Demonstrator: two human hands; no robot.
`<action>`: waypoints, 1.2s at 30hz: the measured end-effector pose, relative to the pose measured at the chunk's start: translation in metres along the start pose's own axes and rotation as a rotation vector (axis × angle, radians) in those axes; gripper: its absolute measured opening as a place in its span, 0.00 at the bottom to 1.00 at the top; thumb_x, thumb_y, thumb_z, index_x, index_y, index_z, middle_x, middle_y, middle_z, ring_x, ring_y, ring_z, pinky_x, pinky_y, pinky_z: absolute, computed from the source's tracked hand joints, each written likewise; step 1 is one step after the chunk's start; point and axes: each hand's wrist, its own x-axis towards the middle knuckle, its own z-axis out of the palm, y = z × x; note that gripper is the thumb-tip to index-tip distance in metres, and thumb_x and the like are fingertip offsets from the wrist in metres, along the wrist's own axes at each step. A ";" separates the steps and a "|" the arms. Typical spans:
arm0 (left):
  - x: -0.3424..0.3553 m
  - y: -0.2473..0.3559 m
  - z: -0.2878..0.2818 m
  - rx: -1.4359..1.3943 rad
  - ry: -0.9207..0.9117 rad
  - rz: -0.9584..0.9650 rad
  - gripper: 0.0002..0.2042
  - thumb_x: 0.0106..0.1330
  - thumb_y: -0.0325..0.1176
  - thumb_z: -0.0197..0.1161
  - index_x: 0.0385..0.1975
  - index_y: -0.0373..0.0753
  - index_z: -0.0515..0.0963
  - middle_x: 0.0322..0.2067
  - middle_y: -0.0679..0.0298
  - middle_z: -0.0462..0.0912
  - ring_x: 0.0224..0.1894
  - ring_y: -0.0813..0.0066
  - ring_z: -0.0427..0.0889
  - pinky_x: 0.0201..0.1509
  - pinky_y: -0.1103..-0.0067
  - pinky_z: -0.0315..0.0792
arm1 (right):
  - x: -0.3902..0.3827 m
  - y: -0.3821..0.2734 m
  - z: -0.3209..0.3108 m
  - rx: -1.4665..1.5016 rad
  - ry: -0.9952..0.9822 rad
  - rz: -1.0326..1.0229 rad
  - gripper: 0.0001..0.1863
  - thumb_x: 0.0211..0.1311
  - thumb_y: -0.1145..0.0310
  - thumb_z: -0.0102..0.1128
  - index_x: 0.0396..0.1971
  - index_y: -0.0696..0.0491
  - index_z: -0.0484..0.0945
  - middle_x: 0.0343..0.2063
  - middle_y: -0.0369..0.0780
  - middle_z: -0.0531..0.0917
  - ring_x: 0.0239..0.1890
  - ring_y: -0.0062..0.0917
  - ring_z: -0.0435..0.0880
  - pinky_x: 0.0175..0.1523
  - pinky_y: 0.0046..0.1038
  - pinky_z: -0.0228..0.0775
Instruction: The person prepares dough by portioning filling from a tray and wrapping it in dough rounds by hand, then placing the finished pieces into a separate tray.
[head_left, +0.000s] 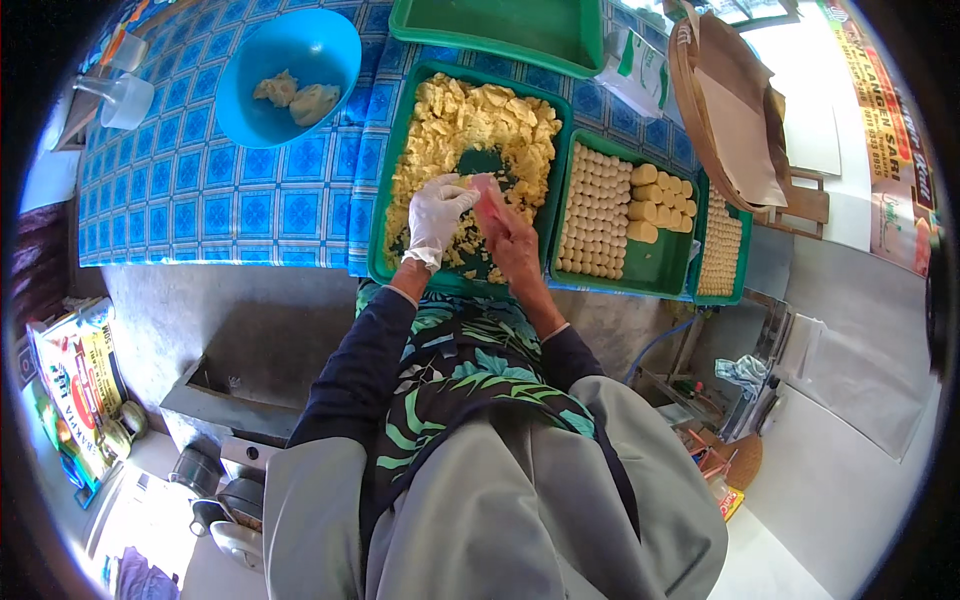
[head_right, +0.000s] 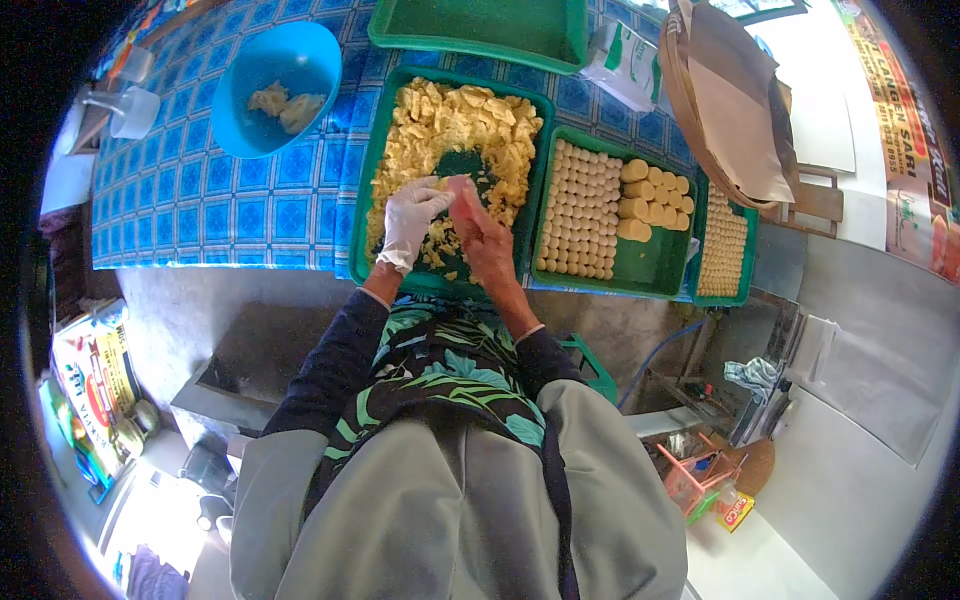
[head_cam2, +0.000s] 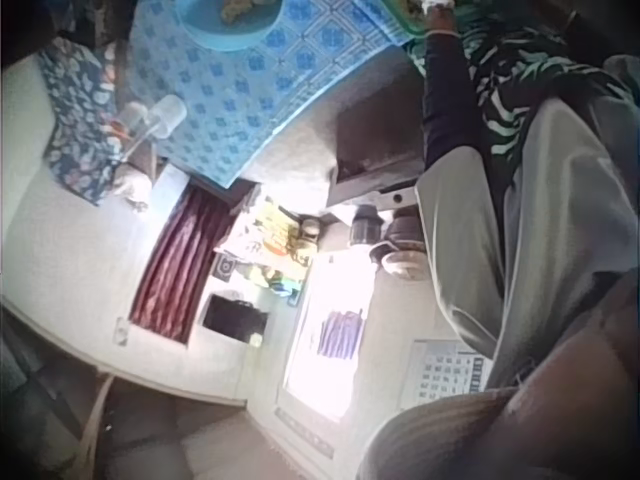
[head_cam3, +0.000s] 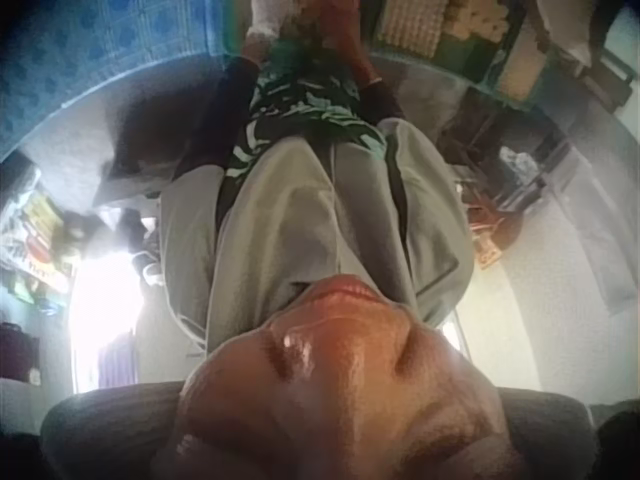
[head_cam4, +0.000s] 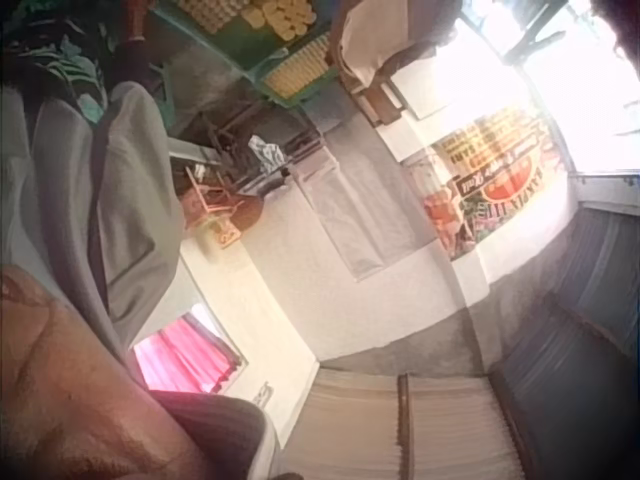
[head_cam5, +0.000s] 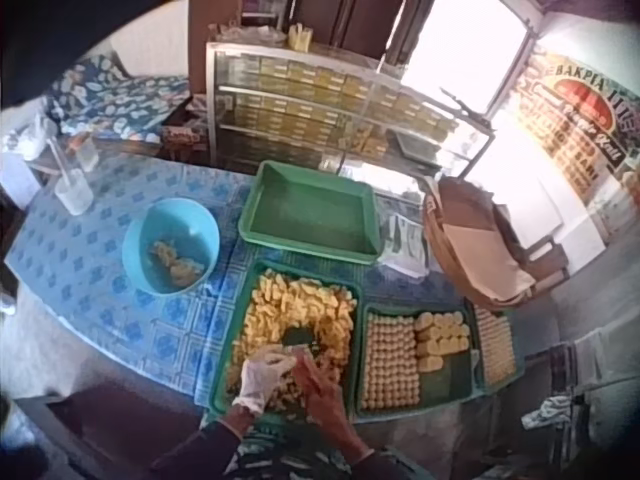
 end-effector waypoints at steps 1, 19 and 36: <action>0.001 -0.006 0.002 -0.121 0.005 -0.069 0.10 0.55 0.34 0.70 0.31 0.34 0.87 0.52 0.52 0.80 0.50 0.61 0.81 0.54 0.74 0.73 | -0.003 -0.005 0.002 0.007 -0.047 0.177 0.23 0.65 0.79 0.52 0.60 0.48 0.75 0.48 0.42 0.80 0.44 0.21 0.77 0.44 0.25 0.70; 0.006 -0.005 0.000 -0.219 -0.045 -0.230 0.09 0.51 0.26 0.71 0.31 0.29 0.85 0.52 0.55 0.81 0.40 0.76 0.83 0.44 0.81 0.76 | 0.062 -0.017 0.004 -0.565 0.032 -0.478 0.04 0.50 0.72 0.68 0.28 0.50 0.84 0.25 0.41 0.78 0.30 0.37 0.80 0.32 0.36 0.70; 0.004 -0.009 -0.009 -0.214 -0.036 -0.123 0.08 0.51 0.32 0.68 0.23 0.31 0.85 0.48 0.53 0.82 0.49 0.68 0.81 0.47 0.76 0.74 | 0.089 -0.083 -0.042 0.218 -0.358 0.177 0.07 0.53 0.71 0.60 0.30 0.56 0.76 0.20 0.42 0.77 0.22 0.33 0.74 0.29 0.35 0.64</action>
